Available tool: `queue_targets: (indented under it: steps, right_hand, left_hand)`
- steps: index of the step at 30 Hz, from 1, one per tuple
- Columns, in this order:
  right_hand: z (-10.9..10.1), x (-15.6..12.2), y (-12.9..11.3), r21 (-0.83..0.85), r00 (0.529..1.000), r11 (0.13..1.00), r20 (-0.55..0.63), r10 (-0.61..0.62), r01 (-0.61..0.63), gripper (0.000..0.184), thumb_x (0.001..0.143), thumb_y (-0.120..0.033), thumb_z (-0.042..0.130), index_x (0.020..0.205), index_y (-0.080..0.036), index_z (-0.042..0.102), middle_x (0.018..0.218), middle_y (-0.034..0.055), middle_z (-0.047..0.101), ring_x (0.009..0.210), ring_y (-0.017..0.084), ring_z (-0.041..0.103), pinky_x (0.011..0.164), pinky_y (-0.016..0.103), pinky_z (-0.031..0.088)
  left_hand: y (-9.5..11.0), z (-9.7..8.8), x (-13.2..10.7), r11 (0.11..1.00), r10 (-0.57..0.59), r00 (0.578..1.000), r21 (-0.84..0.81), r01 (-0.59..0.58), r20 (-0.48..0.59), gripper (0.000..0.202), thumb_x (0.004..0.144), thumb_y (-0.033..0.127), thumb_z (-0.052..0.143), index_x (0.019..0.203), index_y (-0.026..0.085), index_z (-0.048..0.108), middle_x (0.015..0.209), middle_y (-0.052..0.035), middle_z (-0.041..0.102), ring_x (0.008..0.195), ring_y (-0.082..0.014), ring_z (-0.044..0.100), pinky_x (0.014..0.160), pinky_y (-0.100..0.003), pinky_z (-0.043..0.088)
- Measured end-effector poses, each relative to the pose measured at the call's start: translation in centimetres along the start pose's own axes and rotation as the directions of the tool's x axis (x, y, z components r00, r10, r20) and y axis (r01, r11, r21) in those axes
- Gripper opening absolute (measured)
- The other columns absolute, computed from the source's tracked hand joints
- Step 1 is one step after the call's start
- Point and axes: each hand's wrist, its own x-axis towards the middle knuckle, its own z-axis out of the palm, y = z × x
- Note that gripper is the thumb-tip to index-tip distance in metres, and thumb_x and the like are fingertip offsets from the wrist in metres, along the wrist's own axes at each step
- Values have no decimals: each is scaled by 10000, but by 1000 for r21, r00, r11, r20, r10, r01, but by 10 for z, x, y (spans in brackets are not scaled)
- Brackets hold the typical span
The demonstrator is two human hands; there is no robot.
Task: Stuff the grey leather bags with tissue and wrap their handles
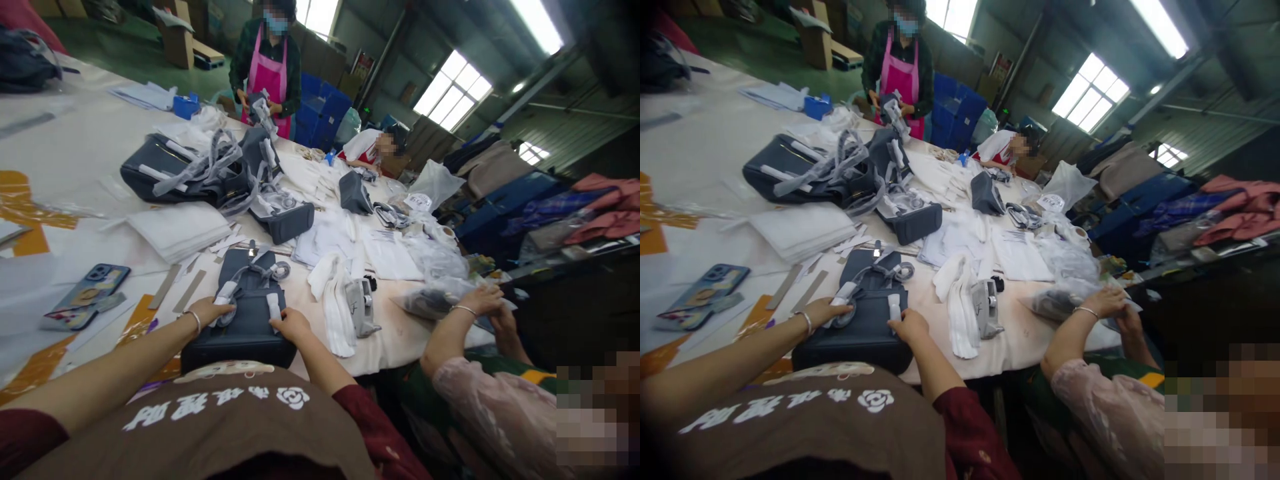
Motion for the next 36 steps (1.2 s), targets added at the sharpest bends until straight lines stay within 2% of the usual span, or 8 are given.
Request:
queue_targets:
  steps: [3, 10, 14, 16, 20, 25, 31, 36]
  right_hand:
    - [0, 2, -3, -16, 999, 1000, 28, 18, -17, 302, 616, -419, 720, 802, -201, 625, 772, 61, 652, 748, 243, 605, 664, 318, 404]
    - [13, 9, 8, 276, 999, 961, -18, 37, -30, 211, 674, -270, 611, 866, -186, 578, 779, 36, 644, 701, 187, 592, 606, 264, 409]
    - [2, 19, 6, 182, 999, 982, -19, -47, 50, 258, 757, -399, 572, 903, -189, 608, 823, 57, 662, 783, 226, 615, 701, 319, 443]
    - [-12, 33, 2, 146, 996, 986, -57, -73, 81, 243, 814, -384, 506, 893, -193, 634, 868, 65, 672, 855, 234, 619, 763, 335, 448]
    - [-41, 75, -4, 179, 994, 982, -104, -43, 61, 363, 837, -278, 483, 1174, -186, 577, 1118, 85, 638, 1023, 223, 592, 872, 321, 438]
    - [-52, 130, -8, 181, 985, 973, -120, -123, 143, 630, 775, -207, 557, 1381, -173, 391, 1394, 113, 444, 1228, 240, 464, 993, 328, 374]
    - [-51, 148, -21, 258, 988, 956, 34, -153, 139, 347, 710, -214, 642, 1053, -164, 629, 1051, 96, 647, 1006, 235, 581, 878, 332, 430]
    - [-35, 107, -29, 404, 971, 908, 146, -188, 115, 353, 755, -408, 618, 978, -137, 646, 862, 59, 666, 764, 180, 607, 682, 277, 464]
  left_hand:
    - [7, -6, -3, 987, 24, 998, 157, -14, -64, 582, 613, 649, 598, 890, 137, 610, 828, -132, 662, 770, -278, 610, 600, -296, 402]
    - [19, -12, -21, 948, 112, 991, 307, -83, -78, 698, 690, 652, 545, 1140, 119, 539, 1026, -162, 653, 920, -310, 614, 731, -334, 435]
    - [37, -12, -47, 909, 310, 914, 363, -204, -263, 613, 742, 564, 513, 1202, 159, 542, 1216, -136, 586, 1115, -320, 535, 890, -374, 410]
    - [47, -9, -65, 907, 370, 885, 313, -280, -281, 556, 759, 533, 488, 1161, 158, 572, 1169, -117, 612, 1073, -288, 559, 907, -358, 414]
    - [56, 3, -100, 935, 355, 928, 62, -350, -109, 454, 774, 539, 472, 1021, 190, 627, 942, -43, 684, 876, -219, 619, 815, -300, 465]
    - [47, 9, -122, 945, 325, 944, -57, -322, 59, 341, 804, 493, 476, 909, 218, 649, 877, 7, 684, 870, -195, 617, 807, -266, 446]
    - [41, 7, -127, 953, 286, 958, -116, -281, 27, 326, 799, 475, 489, 915, 218, 654, 911, 5, 672, 905, -202, 604, 825, -253, 429]
    - [58, 13, -111, 957, 180, 983, -234, -168, 29, 455, 749, 519, 497, 1018, 185, 650, 944, -28, 679, 815, -205, 612, 779, -273, 454]
